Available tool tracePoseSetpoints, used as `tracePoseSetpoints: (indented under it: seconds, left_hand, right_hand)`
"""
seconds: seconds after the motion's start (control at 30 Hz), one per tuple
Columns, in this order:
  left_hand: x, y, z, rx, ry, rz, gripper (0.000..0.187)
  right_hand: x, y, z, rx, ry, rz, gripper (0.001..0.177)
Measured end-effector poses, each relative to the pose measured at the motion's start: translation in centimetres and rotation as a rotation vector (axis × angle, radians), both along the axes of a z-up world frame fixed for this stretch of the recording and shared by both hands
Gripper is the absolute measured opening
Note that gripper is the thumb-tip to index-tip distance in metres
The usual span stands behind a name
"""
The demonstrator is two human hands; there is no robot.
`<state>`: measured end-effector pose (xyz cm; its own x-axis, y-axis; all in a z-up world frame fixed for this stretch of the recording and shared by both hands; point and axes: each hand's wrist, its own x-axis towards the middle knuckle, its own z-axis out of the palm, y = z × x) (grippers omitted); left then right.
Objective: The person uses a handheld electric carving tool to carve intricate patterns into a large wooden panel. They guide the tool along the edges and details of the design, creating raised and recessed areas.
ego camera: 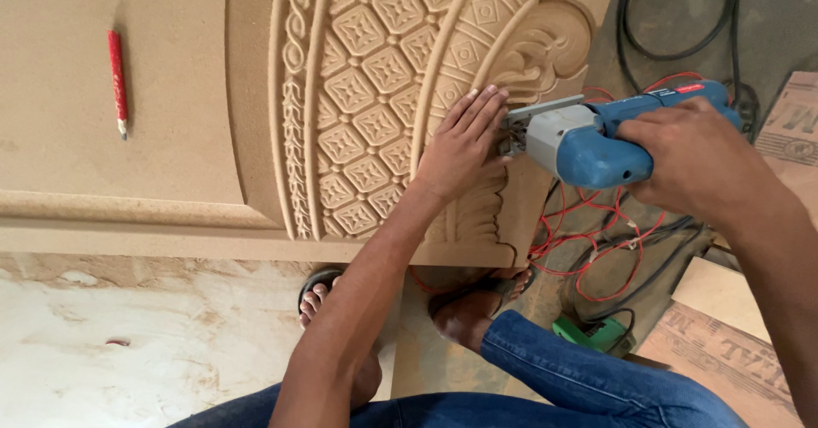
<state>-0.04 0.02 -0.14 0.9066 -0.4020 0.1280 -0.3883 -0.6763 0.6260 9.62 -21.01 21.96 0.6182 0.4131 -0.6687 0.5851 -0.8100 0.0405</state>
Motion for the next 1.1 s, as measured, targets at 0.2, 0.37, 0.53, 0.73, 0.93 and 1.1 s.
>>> tracePoseSetpoints:
  seconds: [0.2, 0.37, 0.53, 0.73, 0.93, 1.1]
  left_hand:
    - [0.0, 0.1, 0.1, 0.000, 0.009, -0.003, 0.082]
    - [0.0, 0.3, 0.2, 0.001, 0.020, -0.008, 0.082]
    - [0.1, 0.2, 0.3, 0.042, 0.028, -0.007, 0.084]
    - [0.1, -0.1, 0.4, 0.033, 0.035, 0.001, 0.083]
    - [0.2, 0.3, 0.7, 0.009, 0.072, -0.022, 0.084]
    - [0.2, 0.3, 0.7, -0.022, 0.057, -0.004, 0.082]
  right_hand:
    - [-0.2, -0.1, -0.1, -0.010, 0.002, -0.006, 0.048]
    - [-0.1, -0.2, -0.1, -0.004, 0.014, -0.005, 0.048]
    - [-0.3, -0.6, 0.1, 0.034, 0.003, -0.073, 0.051]
    - [-0.9, -1.3, 0.2, -0.044, -0.009, -0.138, 0.053]
    - [-1.4, -1.3, 0.1, 0.008, -0.041, -0.158, 0.059]
    - [-1.8, -1.2, -0.1, 0.037, -0.060, -0.177, 0.059]
